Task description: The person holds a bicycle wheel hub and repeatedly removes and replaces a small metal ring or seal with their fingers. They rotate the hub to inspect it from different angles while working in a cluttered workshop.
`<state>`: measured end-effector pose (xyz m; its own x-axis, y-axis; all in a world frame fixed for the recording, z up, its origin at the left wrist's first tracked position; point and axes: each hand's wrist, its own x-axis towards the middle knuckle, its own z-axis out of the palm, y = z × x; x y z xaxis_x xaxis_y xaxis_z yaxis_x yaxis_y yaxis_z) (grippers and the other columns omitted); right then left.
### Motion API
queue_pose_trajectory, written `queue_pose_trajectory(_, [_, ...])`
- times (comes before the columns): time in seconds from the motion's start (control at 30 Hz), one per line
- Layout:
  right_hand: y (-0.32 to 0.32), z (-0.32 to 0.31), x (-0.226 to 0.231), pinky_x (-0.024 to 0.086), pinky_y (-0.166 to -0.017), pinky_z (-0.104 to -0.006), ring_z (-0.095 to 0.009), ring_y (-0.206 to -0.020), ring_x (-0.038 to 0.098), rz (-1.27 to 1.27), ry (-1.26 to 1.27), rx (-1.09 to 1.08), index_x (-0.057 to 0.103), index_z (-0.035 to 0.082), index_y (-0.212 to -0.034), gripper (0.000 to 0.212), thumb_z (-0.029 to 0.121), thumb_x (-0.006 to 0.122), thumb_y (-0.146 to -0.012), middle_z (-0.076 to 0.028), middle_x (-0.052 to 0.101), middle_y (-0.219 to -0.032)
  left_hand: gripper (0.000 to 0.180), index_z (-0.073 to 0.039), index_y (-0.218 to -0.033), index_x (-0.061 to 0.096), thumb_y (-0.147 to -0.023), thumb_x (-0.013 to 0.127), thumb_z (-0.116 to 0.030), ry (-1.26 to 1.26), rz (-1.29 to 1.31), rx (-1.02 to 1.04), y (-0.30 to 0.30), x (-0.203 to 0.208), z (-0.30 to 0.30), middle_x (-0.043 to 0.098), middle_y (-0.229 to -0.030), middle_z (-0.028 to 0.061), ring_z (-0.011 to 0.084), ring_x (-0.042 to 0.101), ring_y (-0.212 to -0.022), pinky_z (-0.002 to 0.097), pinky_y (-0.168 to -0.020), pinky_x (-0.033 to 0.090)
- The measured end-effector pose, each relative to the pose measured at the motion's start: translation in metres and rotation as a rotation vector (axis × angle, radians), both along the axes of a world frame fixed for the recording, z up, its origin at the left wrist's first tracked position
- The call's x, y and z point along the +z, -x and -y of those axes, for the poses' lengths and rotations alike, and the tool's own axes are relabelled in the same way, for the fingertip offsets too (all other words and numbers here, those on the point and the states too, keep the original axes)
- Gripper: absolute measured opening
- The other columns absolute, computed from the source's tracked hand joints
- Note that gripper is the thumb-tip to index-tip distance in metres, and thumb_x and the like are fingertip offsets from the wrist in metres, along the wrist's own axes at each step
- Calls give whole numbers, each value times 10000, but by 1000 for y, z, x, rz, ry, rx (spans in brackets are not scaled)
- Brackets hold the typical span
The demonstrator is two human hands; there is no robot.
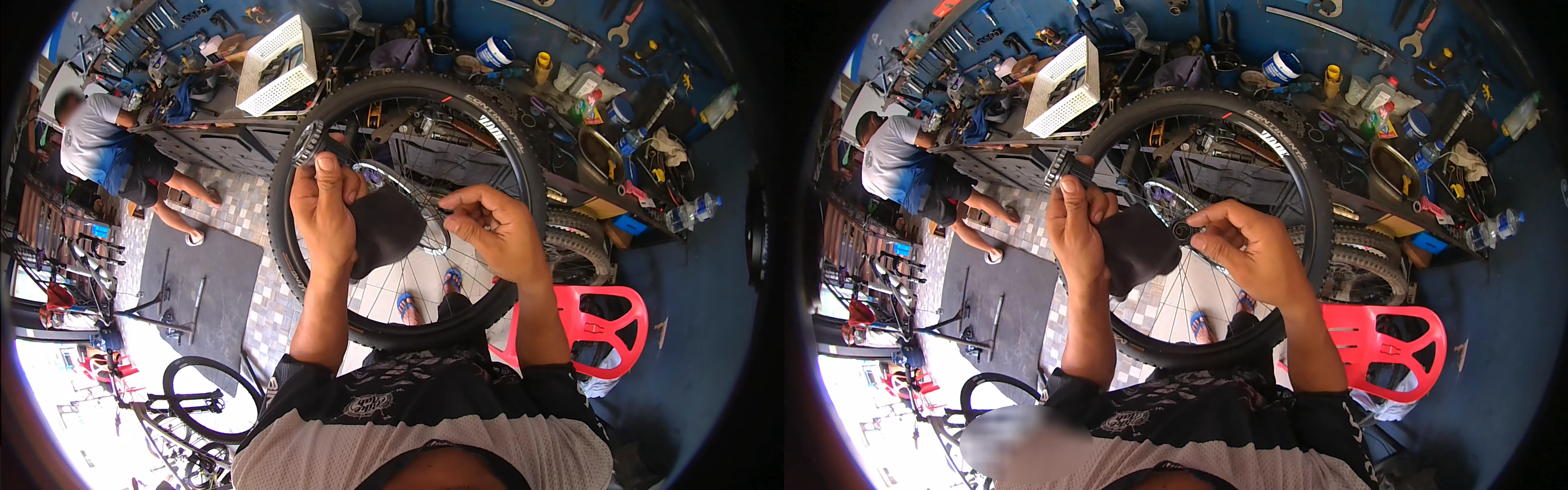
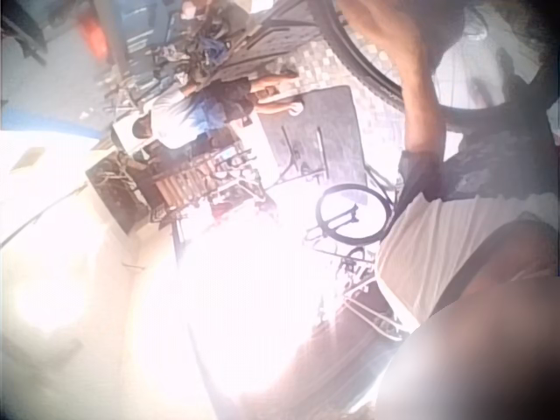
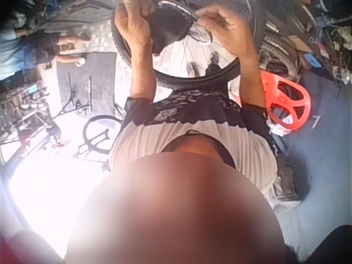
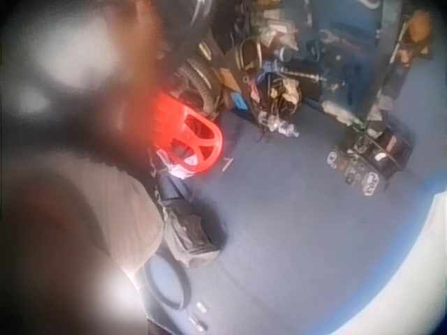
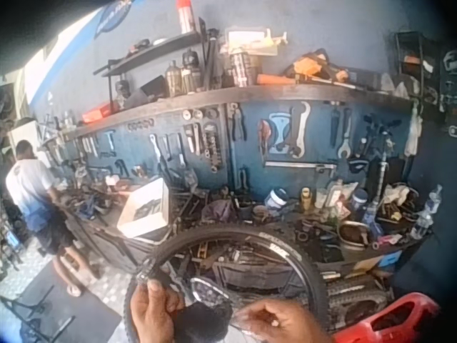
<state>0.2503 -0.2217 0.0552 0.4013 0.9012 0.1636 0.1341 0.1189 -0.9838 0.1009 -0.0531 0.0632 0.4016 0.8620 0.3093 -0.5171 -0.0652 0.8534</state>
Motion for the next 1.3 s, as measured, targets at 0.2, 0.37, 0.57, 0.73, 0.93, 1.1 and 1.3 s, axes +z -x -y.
queue_pose_trajectory(0.2, [25,-3,-21,475,-625,-233,-48,-749,618,3,126,20,727,7,-1050,203,160,799,-937,0,700,-837,355,9,-1263,590,-1111,548,-310,-23,70,84,-6,-6,1,461,-742,-43,64,395,-648,253,-630,356])
queue_pose_trajectory(0.37, [38,-22,-27,489,-676,-251,-56,-762,602,-130,-100,14,700,-11,-1053,214,189,739,-988,-22,686,-870,317,-9,-1277,572,-1096,586,-269,-92,35,108,-6,-24,4,484,-744,-36,54,424,-648,234,-614,368])
queue_pose_trajectory(0.57, [4,-15,2,513,-831,-270,-84,-910,624,-92,42,244,664,-20,-1138,210,134,705,-1000,-38,678,-977,366,-12,-1315,539,-1116,520,-319,-243,-216,191,1,-37,-5,671,-897,74,136,647,-819,279,-765,515])
queue_pose_trajectory(0.73, [10,-16,14,535,-888,-310,-148,-968,670,129,-54,261,629,-17,-1211,309,68,751,-940,-85,706,-1055,366,-10,-1325,510,-1125,495,-316,-157,-122,-66,-16,-22,14,737,-993,123,162,690,-878,306,-834,538])
queue_pose_trajectory(0.93, [21,-12,33,559,-775,-363,-245,-856,689,573,-188,-41,647,51,-1305,407,-11,738,-912,-112,694,-1027,393,-8,-1341,551,-1108,548,-324,-131,-169,-124,-14,-29,17,607,-898,3,62,529,-743,214,-710,443])
queue_pose_trajectory(1.1, [9,-7,24,554,-806,-377,-273,-930,669,660,-302,-28,704,54,-1139,239,28,755,-907,-135,659,-1075,416,-10,-1337,552,-1095,562,-348,-176,-187,-182,-6,-25,19,606,-980,10,85,558,-853,251,-726,465])
queue_pose_trajectory(1.3, [6,-19,15,557,-949,-402,-272,-1157,649,45,-509,59,499,37,-1069,198,124,669,-1016,-192,633,-1275,509,-9,-1372,515,-1095,498,-436,-77,-129,-375,5,-30,16,618,-1121,92,168,614,-873,344,-765,525])
